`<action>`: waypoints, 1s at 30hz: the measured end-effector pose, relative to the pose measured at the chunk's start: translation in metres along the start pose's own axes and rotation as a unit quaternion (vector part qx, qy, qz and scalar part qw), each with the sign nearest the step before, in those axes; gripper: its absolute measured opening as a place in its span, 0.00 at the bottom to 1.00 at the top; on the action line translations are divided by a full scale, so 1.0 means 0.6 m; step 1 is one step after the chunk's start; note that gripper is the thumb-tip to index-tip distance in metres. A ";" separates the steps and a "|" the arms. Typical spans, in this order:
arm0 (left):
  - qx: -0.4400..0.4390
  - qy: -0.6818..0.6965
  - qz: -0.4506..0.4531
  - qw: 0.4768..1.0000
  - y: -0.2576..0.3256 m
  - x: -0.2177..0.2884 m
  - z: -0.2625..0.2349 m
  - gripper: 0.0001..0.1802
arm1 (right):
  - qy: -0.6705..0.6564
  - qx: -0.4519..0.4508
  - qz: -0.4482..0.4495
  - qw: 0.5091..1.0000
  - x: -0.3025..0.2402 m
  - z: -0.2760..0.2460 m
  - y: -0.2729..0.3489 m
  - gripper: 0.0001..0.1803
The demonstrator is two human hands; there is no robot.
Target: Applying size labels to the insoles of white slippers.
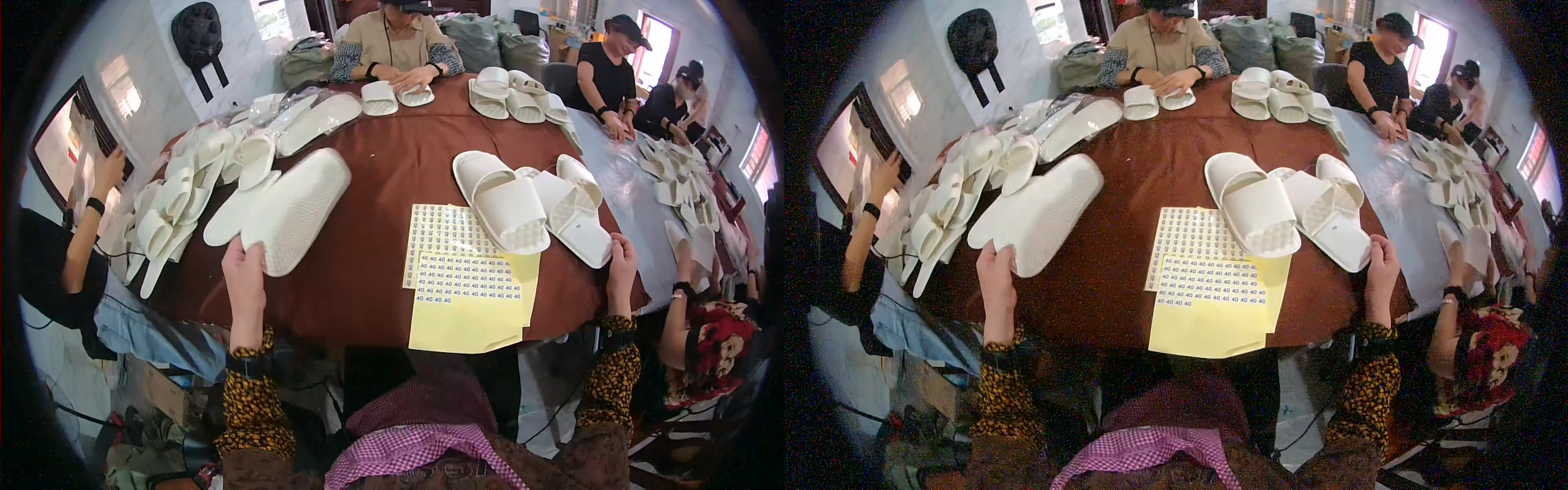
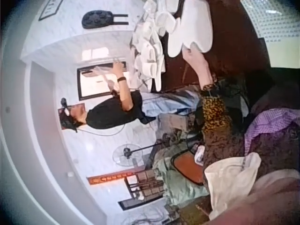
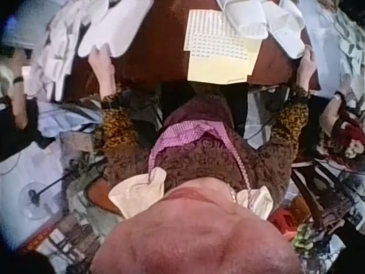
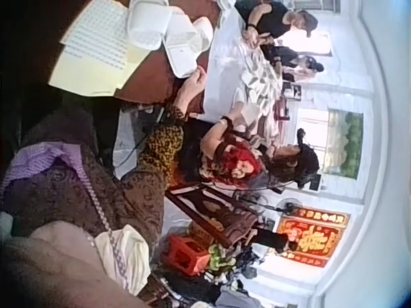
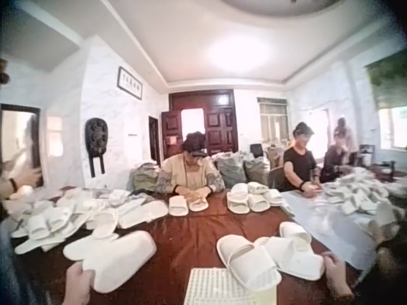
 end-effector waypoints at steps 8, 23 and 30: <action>-0.017 -0.205 0.161 0.965 0.118 0.013 0.044 0.12 | -0.006 -0.011 -0.006 1.000 -0.001 -0.002 -0.003 0.13; -0.112 -0.403 0.233 0.878 0.179 0.006 0.028 0.24 | -0.025 -0.002 0.009 1.000 -0.009 0.001 0.000 0.13; 0.101 -0.142 -0.030 0.984 0.019 -0.074 -0.104 0.26 | -0.017 -0.005 -0.005 1.000 -0.007 -0.001 -0.001 0.12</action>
Point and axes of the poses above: each hand's wrist, its own y-axis away from the middle knuckle, its own z-axis out of the palm, x = y × z, the point moved 6 cm from there along -y, towards the middle knuckle, and after that the axes turned 14 degrees about -z, right-handed, at the moved point
